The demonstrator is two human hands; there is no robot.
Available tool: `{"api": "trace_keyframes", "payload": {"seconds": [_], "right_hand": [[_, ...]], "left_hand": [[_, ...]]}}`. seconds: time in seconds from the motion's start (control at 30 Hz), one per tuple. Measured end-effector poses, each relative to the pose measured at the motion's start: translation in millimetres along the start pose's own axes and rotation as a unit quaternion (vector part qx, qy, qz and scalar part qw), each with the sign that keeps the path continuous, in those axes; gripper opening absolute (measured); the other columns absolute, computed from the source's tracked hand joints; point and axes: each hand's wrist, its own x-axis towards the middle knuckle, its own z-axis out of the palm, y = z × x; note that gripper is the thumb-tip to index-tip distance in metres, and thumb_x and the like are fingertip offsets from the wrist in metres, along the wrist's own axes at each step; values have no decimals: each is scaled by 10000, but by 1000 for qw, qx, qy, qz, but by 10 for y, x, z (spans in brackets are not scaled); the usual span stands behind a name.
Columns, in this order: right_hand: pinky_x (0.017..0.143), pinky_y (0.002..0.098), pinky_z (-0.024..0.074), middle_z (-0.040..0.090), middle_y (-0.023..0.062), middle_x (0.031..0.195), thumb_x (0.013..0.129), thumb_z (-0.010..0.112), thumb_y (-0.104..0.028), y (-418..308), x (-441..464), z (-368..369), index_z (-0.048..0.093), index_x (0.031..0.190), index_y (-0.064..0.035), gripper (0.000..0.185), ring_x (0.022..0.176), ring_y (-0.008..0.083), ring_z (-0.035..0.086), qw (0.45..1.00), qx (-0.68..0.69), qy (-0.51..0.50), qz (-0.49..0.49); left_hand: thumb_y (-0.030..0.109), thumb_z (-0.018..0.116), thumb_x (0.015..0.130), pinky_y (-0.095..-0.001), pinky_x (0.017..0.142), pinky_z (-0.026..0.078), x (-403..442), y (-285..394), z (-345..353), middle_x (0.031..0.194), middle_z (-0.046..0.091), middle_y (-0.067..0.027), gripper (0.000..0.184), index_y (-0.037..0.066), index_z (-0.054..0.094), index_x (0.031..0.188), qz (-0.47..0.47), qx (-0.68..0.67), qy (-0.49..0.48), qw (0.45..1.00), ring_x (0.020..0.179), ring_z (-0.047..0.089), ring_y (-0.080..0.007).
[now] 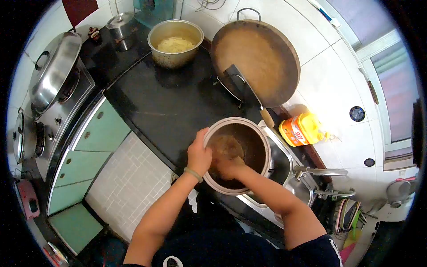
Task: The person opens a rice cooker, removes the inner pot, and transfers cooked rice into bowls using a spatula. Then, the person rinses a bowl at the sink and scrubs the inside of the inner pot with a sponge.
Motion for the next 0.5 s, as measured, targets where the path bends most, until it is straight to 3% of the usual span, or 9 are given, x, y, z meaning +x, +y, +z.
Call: {"api": "trace_keyframes", "payload": {"seconds": [0.03, 0.1, 0.2, 0.27, 0.3, 0.37, 0.43, 0.5], "right_hand": [[1053, 396, 250, 384, 179, 1337, 885, 365, -256, 67, 83, -111, 357, 1329, -99, 471, 1246, 336, 348, 1000, -3, -1, -1], [1038, 414, 271, 394, 176, 1329, 888, 352, -256, 231, 392, -300, 355, 1331, -94, 472, 1239, 339, 358, 966, -229, -102, -63], [1032, 419, 282, 402, 164, 1328, 878, 374, -241, 316, 685, 58, 355, 1331, -99, 476, 1230, 338, 371, 997, -73, -27, -9], [1028, 422, 288, 406, 157, 1327, 871, 388, -232, 493, 669, 593, 354, 1332, -103, 480, 1224, 337, 380, 996, 44, 67, -30], [1033, 419, 286, 401, 154, 1333, 847, 439, -200, 470, 491, 703, 360, 1327, -102, 496, 1232, 335, 372, 993, 30, 102, -45], [1047, 406, 282, 374, 149, 1360, 743, 597, -105, -153, -105, -369, 392, 1306, -98, 599, 1260, 336, 339, 999, -14, -43, 20], [1046, 404, 285, 362, 150, 1370, 704, 627, -68, 387, 455, -98, 399, 1301, -96, 640, 1268, 335, 329, 996, 41, -81, 9], [1032, 396, 303, 376, 142, 1363, 721, 626, -134, 239, 443, -187, 437, 1274, -91, 586, 1269, 321, 331, 982, -146, -115, -22]], "left_hand": [[-73, 476, 681, -391, 762, 484, -12, 3, 10, 946, 617, -212, 523, 121, 469, 1167, 4, 2, 8, 1000, 883, 609, -363], [-74, 476, 679, -391, 762, 484, -22, -6, 15, 944, 618, -209, 525, 120, 469, 1167, 11, 6, 9, 1000, 883, 609, -362], [-75, 476, 676, -395, 765, 484, -1, -3, 13, 944, 620, -205, 530, 120, 467, 1169, 18, 8, 9, 1000, 886, 608, -363], [-76, 477, 674, -398, 766, 484, 1, 1, 13, 945, 620, -204, 534, 121, 465, 1170, 13, 2, 10, 1000, 887, 607, -365], [-71, 468, 689, -412, 789, 467, -6, 3, 3, 994, 597, -216, 510, 98, 460, 1170, -2, 0, -5, 1000, 920, 578, -387], [-66, 458, 704, -427, 812, 450, -1, 6, 0, 1043, 573, -229, 487, 74, 455, 1170, -18, -6, -19, 1000, 952, 549, -410], [-67, 456, 699, -426, 816, 448, -11, 10, -9, 1045, 573, -229, 490, 76, 459, 1168, -15, 0, -23, 1000, 952, 550, -406], [-68, 454, 697, -426, 818, 448, -15, 19, -4, 1048, 573, -229, 492, 75, 459, 1168, -9, -3, -21, 1000, 952, 551, -405]]}}
